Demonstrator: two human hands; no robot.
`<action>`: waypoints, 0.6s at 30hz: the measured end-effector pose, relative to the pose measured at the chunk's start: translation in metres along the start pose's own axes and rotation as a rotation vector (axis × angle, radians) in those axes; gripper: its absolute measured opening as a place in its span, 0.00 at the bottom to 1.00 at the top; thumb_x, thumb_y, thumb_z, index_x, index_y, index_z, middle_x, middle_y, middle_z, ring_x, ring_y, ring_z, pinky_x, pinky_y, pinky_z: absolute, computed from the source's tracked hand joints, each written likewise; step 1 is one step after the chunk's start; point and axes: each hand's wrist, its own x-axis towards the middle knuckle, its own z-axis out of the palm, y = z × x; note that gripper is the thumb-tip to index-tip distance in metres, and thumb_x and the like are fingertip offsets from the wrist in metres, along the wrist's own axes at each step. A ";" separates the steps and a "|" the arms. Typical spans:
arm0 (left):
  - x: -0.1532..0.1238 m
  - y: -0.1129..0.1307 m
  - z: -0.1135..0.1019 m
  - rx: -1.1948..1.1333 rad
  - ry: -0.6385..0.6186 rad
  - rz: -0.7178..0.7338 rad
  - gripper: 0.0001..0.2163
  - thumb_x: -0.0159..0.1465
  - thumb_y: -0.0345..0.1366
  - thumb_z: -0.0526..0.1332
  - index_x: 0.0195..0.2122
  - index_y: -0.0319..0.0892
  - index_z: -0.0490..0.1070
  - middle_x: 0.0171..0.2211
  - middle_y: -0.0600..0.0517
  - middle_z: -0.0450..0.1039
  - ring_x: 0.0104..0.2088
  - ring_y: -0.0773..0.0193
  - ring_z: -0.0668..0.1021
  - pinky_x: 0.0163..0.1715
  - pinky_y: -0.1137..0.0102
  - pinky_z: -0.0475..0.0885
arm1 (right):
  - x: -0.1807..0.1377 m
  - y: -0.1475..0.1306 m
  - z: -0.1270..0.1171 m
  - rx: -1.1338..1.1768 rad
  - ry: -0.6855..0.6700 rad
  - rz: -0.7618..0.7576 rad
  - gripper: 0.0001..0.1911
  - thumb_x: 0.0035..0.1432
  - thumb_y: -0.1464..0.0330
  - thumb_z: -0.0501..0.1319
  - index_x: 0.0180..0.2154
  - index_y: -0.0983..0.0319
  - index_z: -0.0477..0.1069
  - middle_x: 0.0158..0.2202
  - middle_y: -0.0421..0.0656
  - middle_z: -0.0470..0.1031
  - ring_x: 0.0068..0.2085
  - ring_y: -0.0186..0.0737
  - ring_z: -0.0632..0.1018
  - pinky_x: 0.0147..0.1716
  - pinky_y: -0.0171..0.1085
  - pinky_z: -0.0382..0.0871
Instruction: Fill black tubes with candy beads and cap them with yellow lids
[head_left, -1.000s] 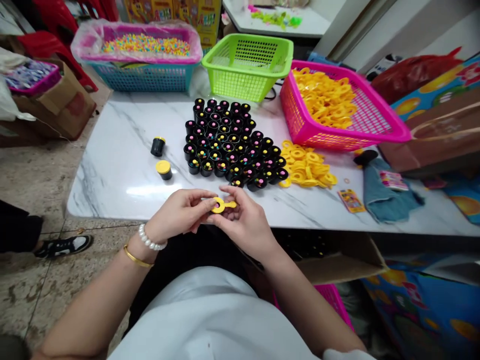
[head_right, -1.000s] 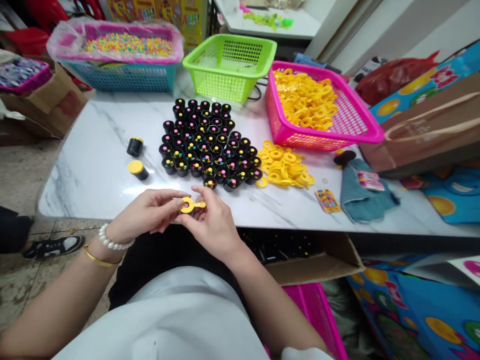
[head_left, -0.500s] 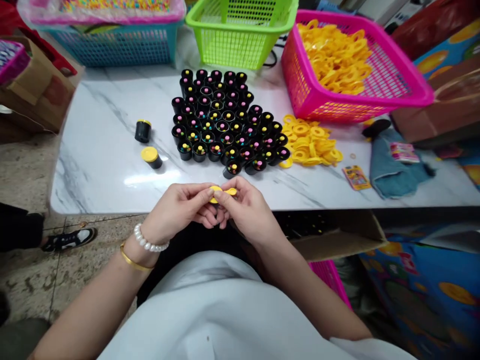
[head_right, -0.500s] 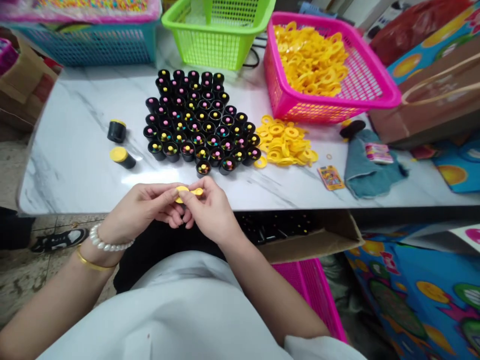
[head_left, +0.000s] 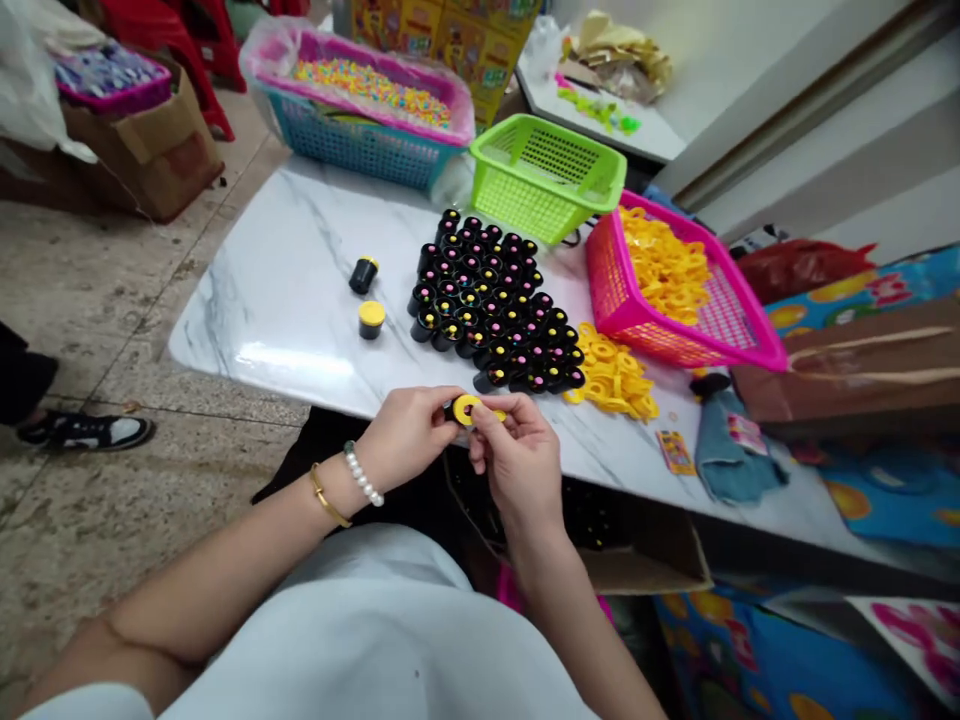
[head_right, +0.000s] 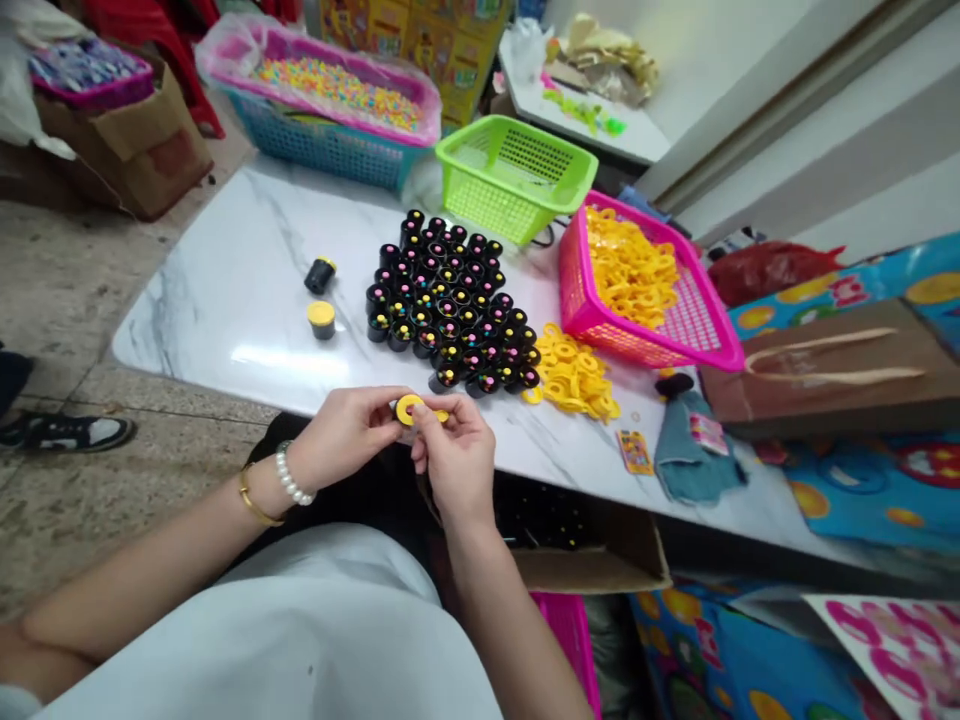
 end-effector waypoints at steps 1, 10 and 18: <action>0.000 0.000 0.003 0.030 0.024 0.011 0.10 0.59 0.26 0.62 0.39 0.41 0.78 0.22 0.58 0.70 0.24 0.71 0.68 0.27 0.76 0.62 | 0.000 -0.001 -0.001 -0.010 0.005 -0.010 0.15 0.50 0.62 0.71 0.32 0.62 0.69 0.15 0.32 0.68 0.14 0.26 0.65 0.11 0.24 0.58; -0.001 -0.005 0.006 0.034 0.043 0.038 0.09 0.58 0.24 0.61 0.36 0.40 0.78 0.23 0.57 0.73 0.24 0.70 0.70 0.27 0.75 0.61 | 0.011 -0.016 -0.004 -0.053 -0.049 0.137 0.16 0.43 0.62 0.73 0.29 0.62 0.70 0.14 0.31 0.65 0.11 0.26 0.64 0.06 0.24 0.53; -0.001 -0.003 0.005 0.026 0.043 0.049 0.09 0.58 0.24 0.61 0.37 0.40 0.78 0.25 0.56 0.74 0.24 0.70 0.70 0.27 0.75 0.61 | 0.012 -0.026 -0.008 -0.100 -0.041 0.190 0.15 0.41 0.62 0.73 0.26 0.64 0.72 0.13 0.33 0.66 0.09 0.25 0.61 0.05 0.24 0.48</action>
